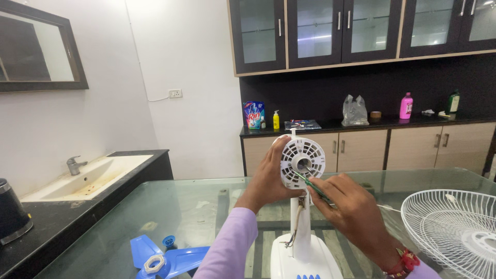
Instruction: The person assembles a table fan by attaching the motor housing to the base, securing it with a screwdriver, and then fitting the front wire cage. The person uses a screwdriver to tighten screws and aligns the cage with the motor shaft.
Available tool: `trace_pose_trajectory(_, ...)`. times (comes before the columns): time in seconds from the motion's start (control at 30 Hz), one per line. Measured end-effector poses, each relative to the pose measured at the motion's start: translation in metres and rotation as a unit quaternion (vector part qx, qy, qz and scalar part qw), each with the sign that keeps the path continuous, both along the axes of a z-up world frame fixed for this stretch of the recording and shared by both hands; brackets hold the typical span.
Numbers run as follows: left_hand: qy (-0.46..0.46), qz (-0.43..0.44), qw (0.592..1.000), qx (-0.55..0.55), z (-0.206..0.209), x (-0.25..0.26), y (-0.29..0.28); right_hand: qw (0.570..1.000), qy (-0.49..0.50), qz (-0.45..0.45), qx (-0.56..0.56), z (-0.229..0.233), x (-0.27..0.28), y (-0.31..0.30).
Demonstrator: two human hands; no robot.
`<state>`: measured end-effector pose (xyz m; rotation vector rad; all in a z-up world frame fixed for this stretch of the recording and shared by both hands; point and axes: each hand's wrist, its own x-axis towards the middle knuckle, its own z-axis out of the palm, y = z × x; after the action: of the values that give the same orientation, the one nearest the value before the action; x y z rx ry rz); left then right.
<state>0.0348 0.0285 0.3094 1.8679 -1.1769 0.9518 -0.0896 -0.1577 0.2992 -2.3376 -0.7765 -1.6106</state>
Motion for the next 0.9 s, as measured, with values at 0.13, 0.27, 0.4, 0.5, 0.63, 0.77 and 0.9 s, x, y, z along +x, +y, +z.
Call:
trace_pose_trajectory(0.13,-0.003,-0.002,1.0,-0.002,-0.002,0.001,0.001,1.0,-0.016,-0.016,-0.021,-0.001,0.003,0.003)
trace_pose_trajectory(0.27,-0.007,0.001,1.0,-0.005,-0.003,0.002,-0.002,1.0,-0.023,-0.007,0.001,-0.002,0.007,0.001)
trace_pose_trajectory(0.4,0.003,-0.004,1.0,-0.01,-0.004,0.002,-0.002,1.0,0.008,-0.016,0.016,-0.005,0.012,-0.002)
trace_pose_trajectory(0.5,-0.008,-0.003,1.0,-0.01,-0.005,0.003,-0.002,1.0,-0.014,-0.016,0.008,-0.007,0.016,-0.004)
trace_pose_trajectory(0.63,0.0,0.0,1.0,-0.006,-0.006,0.002,-0.003,1.0,-0.011,-0.014,0.005,-0.008,0.017,-0.005)
trace_pose_trajectory(0.77,0.004,0.001,1.0,-0.008,-0.005,0.001,-0.002,0.999,-0.013,-0.033,-0.019,-0.003,0.015,-0.002)
trace_pose_trajectory(0.9,0.015,0.008,1.0,-0.004,-0.005,0.002,-0.003,0.997,0.006,-0.067,-0.048,0.007,0.011,0.002)
